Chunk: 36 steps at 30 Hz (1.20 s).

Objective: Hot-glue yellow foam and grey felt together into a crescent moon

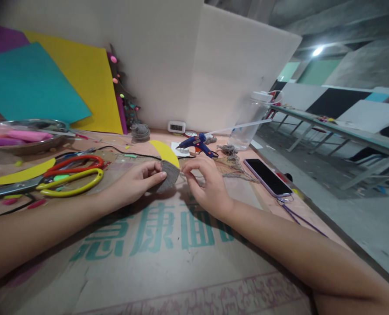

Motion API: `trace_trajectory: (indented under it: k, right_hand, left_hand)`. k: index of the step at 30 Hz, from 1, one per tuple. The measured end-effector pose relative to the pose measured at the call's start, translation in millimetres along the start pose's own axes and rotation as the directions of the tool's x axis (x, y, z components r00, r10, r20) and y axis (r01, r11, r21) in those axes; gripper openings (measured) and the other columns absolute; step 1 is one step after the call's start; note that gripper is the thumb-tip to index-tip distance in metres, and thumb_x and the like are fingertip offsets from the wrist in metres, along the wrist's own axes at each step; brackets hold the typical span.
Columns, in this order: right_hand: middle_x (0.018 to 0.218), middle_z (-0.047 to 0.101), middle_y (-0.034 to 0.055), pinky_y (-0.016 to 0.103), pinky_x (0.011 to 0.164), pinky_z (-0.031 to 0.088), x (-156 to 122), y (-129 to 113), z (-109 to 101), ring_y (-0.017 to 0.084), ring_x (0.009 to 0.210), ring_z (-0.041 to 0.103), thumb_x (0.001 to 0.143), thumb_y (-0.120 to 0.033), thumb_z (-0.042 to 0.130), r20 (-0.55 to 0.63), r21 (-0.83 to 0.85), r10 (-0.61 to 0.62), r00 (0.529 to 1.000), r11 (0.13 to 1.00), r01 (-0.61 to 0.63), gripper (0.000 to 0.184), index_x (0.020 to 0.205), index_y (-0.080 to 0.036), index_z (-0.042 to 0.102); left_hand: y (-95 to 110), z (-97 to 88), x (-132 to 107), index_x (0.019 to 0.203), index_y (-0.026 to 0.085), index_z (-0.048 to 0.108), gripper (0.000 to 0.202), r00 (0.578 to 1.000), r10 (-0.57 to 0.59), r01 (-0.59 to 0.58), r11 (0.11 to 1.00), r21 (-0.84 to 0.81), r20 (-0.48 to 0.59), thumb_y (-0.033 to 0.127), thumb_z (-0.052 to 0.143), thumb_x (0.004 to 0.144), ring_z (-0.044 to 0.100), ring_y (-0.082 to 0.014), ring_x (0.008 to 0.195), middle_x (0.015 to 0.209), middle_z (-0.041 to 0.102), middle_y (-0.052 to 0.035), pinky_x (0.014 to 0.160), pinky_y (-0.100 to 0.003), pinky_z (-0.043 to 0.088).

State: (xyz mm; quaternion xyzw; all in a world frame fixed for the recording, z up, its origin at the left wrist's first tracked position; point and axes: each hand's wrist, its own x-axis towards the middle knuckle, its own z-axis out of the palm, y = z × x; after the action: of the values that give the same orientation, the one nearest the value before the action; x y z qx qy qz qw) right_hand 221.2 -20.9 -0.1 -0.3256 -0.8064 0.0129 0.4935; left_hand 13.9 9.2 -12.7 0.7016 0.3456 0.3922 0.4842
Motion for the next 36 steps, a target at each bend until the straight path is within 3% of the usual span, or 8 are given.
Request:
trace_trajectory:
  k: [5,12,17,20,25,31,36]
  right_hand:
    - [0.086,0.066,0.0029,0.043,0.087,0.049,-0.5,0.6,1.1,0.020,0.089,0.062,0.086,-0.006,0.053,-0.006,-0.009,0.007,1.000,1.000,-0.008,0.018,0.088,-0.025,0.053]
    - [0.090,0.063,0.0035,0.042,0.090,0.047,-1.7,1.7,2.1,0.020,0.092,0.060,0.088,-0.011,0.053,-0.021,0.029,0.063,0.998,0.998,-0.062,0.013,0.091,-0.024,0.053]
    - [0.097,0.058,0.0038,0.036,0.089,0.048,-1.1,10.3,5.1,0.018,0.094,0.058,0.090,-0.025,0.058,-0.142,0.143,0.245,0.959,0.964,-0.225,0.010,0.099,-0.023,0.054]
    - [0.086,0.060,0.0017,0.030,0.076,0.050,2.3,11.3,4.6,0.015,0.080,0.059,0.094,-0.036,0.053,-0.014,0.209,0.394,0.919,0.900,-0.382,0.017,0.096,-0.021,0.061]
    - [0.070,0.062,0.0004,0.028,0.068,0.049,5.2,6.3,2.9,0.015,0.071,0.060,0.092,-0.046,0.055,0.159,0.226,0.456,0.876,0.847,-0.482,0.035,0.073,-0.019,0.065]
    - [0.077,0.069,0.0012,0.028,0.069,0.050,1.2,7.9,6.3,0.015,0.072,0.062,0.084,-0.040,0.065,0.227,0.260,0.555,0.800,0.757,-0.599,0.023,0.088,-0.018,0.071]
    - [0.079,0.069,0.0024,0.028,0.069,0.049,0.3,8.5,7.7,0.015,0.073,0.061,0.083,-0.042,0.065,0.244,0.214,0.583,0.775,0.747,-0.630,0.025,0.085,-0.017,0.070]
  left_hand:
    - [3.0,1.1,-1.6,0.076,0.020,0.047,0.024,1.000,-0.008,0.008,1.000,0.005,0.006,0.040,0.056,0.084,0.035,-0.0087,0.050,0.058,0.043,0.0066,0.049,-0.023,0.028]
    - [-0.5,-0.5,-0.4,0.076,0.019,0.049,0.025,0.999,0.049,-0.048,0.996,0.073,-0.006,0.041,0.056,0.085,0.041,-0.0103,0.057,0.066,0.049,0.0040,0.053,-0.023,0.032]
    - [-5.0,-1.4,-1.3,0.082,0.019,0.053,0.023,0.996,0.083,-0.080,0.986,0.145,-0.013,0.040,0.054,0.089,0.051,-0.0142,0.069,0.077,0.057,0.0003,0.061,-0.026,0.039]
    - [-4.4,-1.5,-2.2,0.082,0.019,0.053,0.022,0.995,0.096,-0.092,0.981,0.168,-0.013,0.039,0.053,0.090,0.051,-0.0142,0.070,0.077,0.057,0.0007,0.063,-0.026,0.040]
    - [0.5,-1.9,-3.6,0.083,0.018,0.054,0.020,0.992,0.127,-0.123,0.963,0.240,-0.002,0.036,0.053,0.091,0.051,-0.0139,0.070,0.077,0.058,0.0010,0.064,-0.026,0.039]
    - [1.7,-2.0,-4.7,0.082,0.018,0.055,0.021,0.990,0.137,-0.121,0.938,0.324,-0.026,0.037,0.052,0.091,0.050,-0.0139,0.069,0.076,0.057,0.0012,0.063,-0.027,0.038]
    - [2.7,-1.4,-4.9,0.083,0.018,0.055,0.020,0.989,0.151,-0.141,0.921,0.364,0.001,0.036,0.052,0.091,0.051,-0.0141,0.069,0.076,0.058,0.0009,0.063,-0.027,0.038]
